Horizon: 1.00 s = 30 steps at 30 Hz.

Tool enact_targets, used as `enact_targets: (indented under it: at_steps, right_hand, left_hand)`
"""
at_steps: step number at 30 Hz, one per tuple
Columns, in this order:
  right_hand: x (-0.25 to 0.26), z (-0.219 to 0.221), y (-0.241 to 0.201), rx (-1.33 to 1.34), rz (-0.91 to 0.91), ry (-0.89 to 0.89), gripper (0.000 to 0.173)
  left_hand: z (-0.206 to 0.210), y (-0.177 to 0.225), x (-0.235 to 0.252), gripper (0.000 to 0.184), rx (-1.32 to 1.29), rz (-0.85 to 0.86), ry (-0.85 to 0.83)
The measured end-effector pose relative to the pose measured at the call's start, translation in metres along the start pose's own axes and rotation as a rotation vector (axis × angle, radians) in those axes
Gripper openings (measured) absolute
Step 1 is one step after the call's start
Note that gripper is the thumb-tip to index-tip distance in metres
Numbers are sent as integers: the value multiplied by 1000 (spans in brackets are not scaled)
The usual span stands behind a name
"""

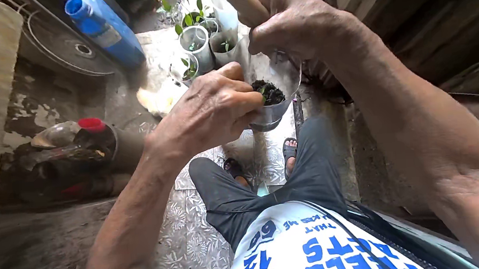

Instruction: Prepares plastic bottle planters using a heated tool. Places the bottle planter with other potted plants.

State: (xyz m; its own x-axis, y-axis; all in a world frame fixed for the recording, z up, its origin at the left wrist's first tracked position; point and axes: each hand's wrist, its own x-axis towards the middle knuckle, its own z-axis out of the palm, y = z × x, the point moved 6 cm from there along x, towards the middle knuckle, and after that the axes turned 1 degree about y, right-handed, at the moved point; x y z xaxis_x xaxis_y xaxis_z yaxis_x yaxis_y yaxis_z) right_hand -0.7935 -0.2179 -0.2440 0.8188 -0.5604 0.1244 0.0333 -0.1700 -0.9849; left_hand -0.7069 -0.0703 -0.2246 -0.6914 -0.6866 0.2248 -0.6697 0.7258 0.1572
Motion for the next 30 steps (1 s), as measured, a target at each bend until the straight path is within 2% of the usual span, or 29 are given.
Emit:
enact_targets:
  at_steps: [4, 8, 10, 13, 16, 17, 19, 21, 23, 27, 30]
  right_hand:
    - [-1, 3, 16, 66, 52, -15, 14]
    - [0, 5, 27, 103, 65, 36, 11]
    - [2, 2, 30, 110, 85, 80, 11]
    - [7, -5, 24, 129, 59, 126, 12]
    - [12, -10, 16, 95, 64, 170, 8]
    - [12, -12, 12, 61, 77, 190, 9]
    - [5, -19, 7, 13, 94, 252, 23]
    - [-12, -30, 9, -29, 104, 342, 33]
    - [-40, -37, 11, -84, 99, 391, 31]
    - [-104, -50, 29, -214, 86, 369, 25]
    - [-139, -58, 46, -307, 126, 280, 24]
  left_hand:
    - [14, -8, 3, 27, -15, -10, -52]
    - [29, -11, 3, 36, 49, -115, -80]
    - [30, -17, 0, 40, 27, -120, -37]
    - [17, -28, -3, 38, -22, -108, 97]
    - [3, -40, -5, 38, -68, -74, 157]
    - [-1, -45, -7, 37, -87, -81, 174]
    - [-4, -56, -14, 36, -124, -121, 210]
    - [-4, -64, -23, 34, -166, -175, 234]
    - [-4, -72, -34, 31, -215, -219, 247]
    - [-8, -88, -62, 28, -290, -239, 297]
    - [-15, -96, -80, 24, -324, -275, 310]
